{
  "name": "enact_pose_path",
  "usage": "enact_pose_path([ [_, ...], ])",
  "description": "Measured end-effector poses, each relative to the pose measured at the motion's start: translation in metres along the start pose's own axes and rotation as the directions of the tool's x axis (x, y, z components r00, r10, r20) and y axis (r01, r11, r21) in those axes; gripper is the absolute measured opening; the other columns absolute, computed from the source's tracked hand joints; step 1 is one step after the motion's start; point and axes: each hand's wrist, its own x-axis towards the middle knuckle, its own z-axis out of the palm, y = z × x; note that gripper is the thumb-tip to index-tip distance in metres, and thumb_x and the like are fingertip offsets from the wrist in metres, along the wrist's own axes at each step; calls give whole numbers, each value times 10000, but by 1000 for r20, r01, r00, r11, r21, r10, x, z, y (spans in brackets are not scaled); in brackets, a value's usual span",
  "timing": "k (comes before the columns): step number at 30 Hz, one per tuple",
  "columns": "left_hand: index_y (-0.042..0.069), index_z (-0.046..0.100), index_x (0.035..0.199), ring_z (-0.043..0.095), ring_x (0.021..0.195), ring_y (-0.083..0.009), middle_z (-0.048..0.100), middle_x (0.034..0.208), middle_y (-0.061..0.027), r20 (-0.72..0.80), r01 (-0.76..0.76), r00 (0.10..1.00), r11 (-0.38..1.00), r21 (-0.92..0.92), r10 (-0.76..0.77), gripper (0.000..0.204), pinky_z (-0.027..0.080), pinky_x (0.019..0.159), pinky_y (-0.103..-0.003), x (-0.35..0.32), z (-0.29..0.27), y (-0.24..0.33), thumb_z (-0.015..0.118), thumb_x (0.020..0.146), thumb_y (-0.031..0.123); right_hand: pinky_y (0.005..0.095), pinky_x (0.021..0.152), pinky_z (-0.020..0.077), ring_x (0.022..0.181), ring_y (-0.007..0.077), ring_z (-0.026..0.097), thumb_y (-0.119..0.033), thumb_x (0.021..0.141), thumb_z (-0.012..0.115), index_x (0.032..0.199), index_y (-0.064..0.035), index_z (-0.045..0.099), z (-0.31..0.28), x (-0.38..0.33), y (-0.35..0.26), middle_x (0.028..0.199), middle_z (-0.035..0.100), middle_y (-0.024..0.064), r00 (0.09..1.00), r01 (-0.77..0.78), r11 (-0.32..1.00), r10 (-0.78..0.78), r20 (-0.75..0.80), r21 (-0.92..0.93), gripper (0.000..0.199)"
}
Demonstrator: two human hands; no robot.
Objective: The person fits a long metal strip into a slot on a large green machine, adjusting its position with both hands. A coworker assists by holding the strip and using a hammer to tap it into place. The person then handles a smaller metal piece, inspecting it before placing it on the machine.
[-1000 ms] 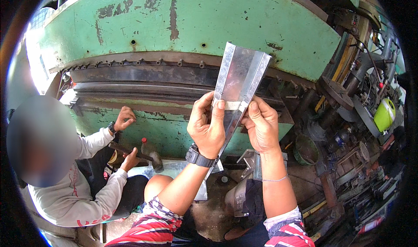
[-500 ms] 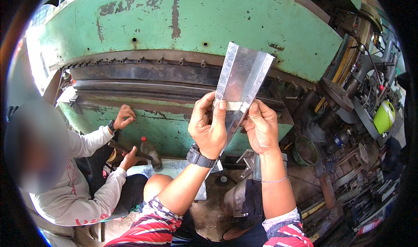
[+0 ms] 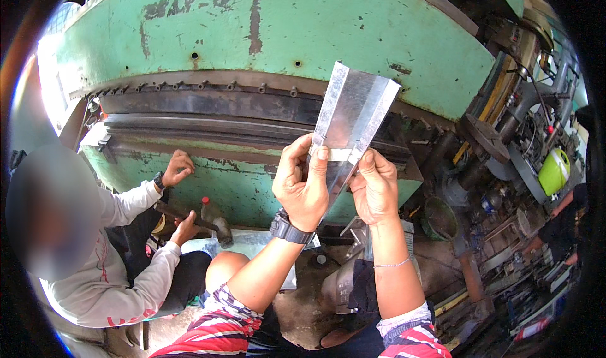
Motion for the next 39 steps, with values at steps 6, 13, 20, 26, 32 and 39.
enact_pose_path([
  [6, -52, 652, 1230, 654, 1061, -162, 704, 1154, -118, -2, 14, 1000, 999, -36, -14, 271, 514, 939, -296, -1, 1, 1, 702, 994, 70, 413, 956, 583, 1085, 235, 702, -283, 1043, 615, 1204, 22, 680, -7, 0, 2, 1210, 718, 127, 998, 31, 999, -29, 54, -24, 350],
  [13, -61, 659, 1223, 652, 1073, -166, 703, 1161, -113, -5, -13, 1000, 1000, 6, 13, 269, 508, 950, -296, 1, 0, 2, 704, 990, 65, 372, 896, 554, 983, 186, 679, -345, 993, 693, 1138, 26, 716, 2, -1, -3, 1107, 733, 87, 1000, 2, 999, -3, -8, -33, 399],
  [20, -63, 651, 1228, 649, 1076, -164, 700, 1164, -109, 1, 6, 1000, 1000, 18, -6, 272, 505, 951, -294, 1, -2, 0, 700, 994, 66, 352, 867, 554, 947, 168, 677, -360, 1014, 660, 1131, 15, 712, 5, -2, -4, 1081, 732, 75, 1000, 3, 998, -3, 6, -65, 396],
  [26, -63, 649, 1228, 643, 1068, -159, 695, 1162, -107, -5, 20, 1000, 1000, -9, -20, 268, 503, 950, -292, 0, -1, 0, 696, 995, 61, 358, 889, 549, 986, 177, 675, -371, 1026, 642, 1156, 18, 700, 6, -3, -3, 1121, 722, 81, 1000, -1, 997, 0, -10, -75, 414],
  [32, -64, 649, 1228, 644, 1075, -164, 692, 1167, -117, 10, -30, 1000, 999, 32, 30, 271, 505, 952, -294, 0, -2, 0, 697, 992, 61, 380, 941, 543, 1074, 193, 669, -372, 1046, 612, 1230, 21, 674, 4, -7, -5, 1210, 706, 99, 1000, -1, 997, 2, 16, -81, 439],
  [39, -60, 651, 1225, 650, 1087, -169, 695, 1177, -120, 0, -6, 1000, 1000, 8, 6, 270, 507, 960, -300, -1, 0, 2, 700, 990, 62, 355, 988, 532, 1124, 177, 657, -140, 1004, 695, 1349, 27, 638, 7, -26, 0, 1263, 704, 105, 977, 180, 941, -205, -60, -285, 387],
])
